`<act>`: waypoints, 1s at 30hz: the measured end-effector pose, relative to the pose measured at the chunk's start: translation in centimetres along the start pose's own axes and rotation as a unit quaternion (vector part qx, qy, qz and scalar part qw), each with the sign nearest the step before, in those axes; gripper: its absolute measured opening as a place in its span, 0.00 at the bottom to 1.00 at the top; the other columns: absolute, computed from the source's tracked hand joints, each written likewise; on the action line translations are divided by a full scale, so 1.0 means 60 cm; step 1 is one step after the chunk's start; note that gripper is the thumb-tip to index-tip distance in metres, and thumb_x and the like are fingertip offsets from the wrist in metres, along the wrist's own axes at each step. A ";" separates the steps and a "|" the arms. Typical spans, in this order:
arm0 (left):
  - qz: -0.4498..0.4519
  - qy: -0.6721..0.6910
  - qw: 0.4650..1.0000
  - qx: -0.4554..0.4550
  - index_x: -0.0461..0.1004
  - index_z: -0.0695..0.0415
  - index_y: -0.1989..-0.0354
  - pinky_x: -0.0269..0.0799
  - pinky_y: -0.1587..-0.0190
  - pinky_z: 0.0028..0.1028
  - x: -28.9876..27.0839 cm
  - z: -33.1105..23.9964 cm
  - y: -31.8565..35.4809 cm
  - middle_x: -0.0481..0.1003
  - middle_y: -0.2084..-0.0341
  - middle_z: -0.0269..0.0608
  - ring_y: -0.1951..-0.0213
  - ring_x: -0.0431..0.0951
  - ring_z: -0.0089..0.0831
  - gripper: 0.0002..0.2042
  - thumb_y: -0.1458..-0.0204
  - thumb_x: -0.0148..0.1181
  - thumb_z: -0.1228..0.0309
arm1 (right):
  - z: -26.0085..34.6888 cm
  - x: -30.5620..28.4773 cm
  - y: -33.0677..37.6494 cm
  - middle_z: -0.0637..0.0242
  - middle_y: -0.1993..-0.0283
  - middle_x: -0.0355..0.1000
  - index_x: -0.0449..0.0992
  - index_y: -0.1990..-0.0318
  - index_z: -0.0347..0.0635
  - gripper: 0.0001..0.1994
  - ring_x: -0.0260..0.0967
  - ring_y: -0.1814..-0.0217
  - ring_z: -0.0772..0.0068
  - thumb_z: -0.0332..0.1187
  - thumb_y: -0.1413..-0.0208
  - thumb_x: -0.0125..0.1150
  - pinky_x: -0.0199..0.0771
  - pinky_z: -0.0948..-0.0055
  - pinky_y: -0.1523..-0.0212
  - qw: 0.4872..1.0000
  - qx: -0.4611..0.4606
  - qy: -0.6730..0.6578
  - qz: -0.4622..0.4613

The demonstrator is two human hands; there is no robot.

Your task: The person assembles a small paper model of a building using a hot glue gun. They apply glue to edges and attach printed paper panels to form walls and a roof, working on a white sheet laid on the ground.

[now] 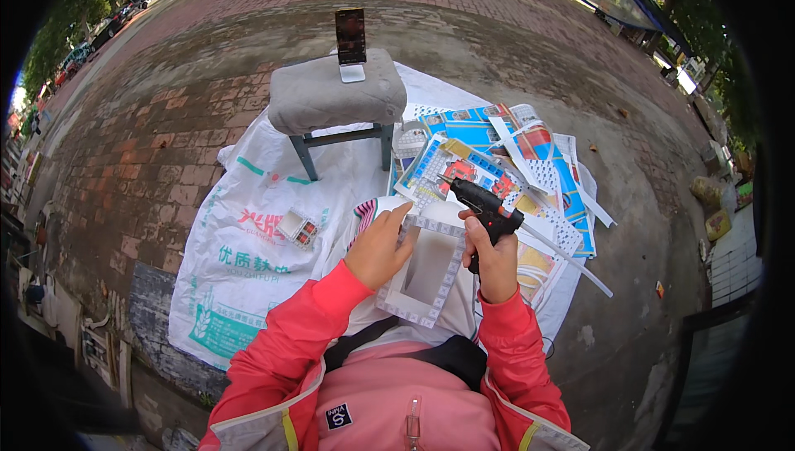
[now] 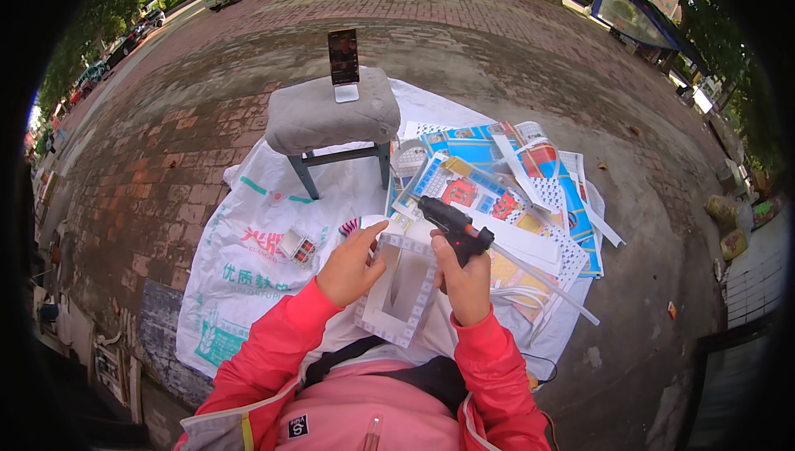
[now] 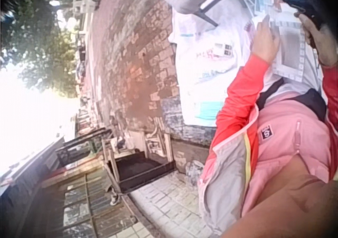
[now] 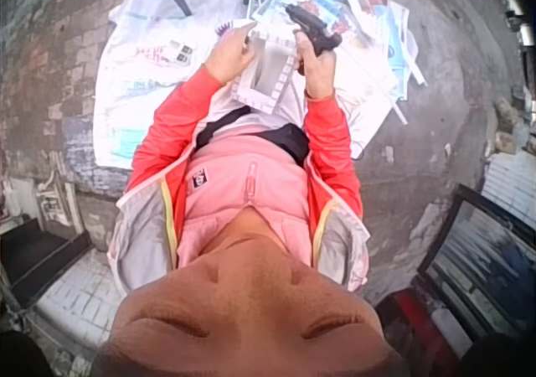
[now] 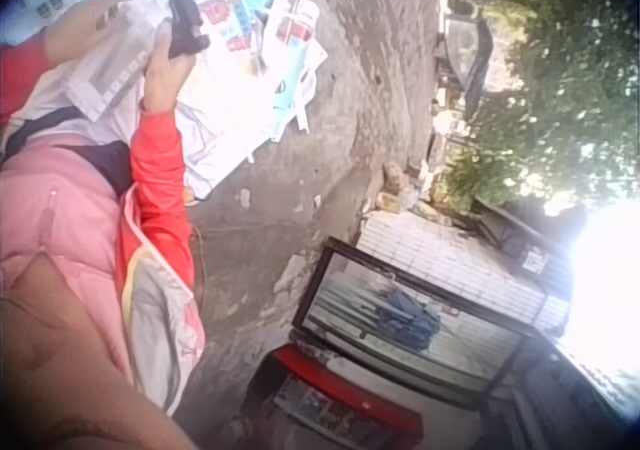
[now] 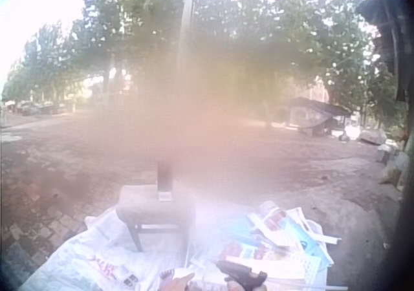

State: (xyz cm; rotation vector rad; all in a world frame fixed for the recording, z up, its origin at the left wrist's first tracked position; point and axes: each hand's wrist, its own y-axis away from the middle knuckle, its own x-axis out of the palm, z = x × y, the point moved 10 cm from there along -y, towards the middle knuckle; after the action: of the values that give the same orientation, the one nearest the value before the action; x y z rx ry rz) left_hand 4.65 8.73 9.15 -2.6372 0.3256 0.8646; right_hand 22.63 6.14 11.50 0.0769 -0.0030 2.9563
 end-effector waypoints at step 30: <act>-0.105 -0.017 0.994 0.008 0.71 0.62 0.48 0.68 0.70 0.31 -0.057 0.032 -0.002 0.69 0.71 0.47 0.75 0.71 0.36 0.19 0.46 0.62 0.68 | -0.028 0.076 0.001 0.64 0.75 0.71 0.75 0.52 0.33 0.19 0.67 0.76 0.71 0.42 0.40 0.59 0.66 0.71 0.74 0.975 -0.022 0.186 0.118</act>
State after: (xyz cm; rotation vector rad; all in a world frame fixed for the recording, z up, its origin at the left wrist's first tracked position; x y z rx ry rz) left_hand 0.99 9.97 9.79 -2.5818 0.0440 0.8313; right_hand 18.06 6.94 10.07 -0.5176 -0.0287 3.1538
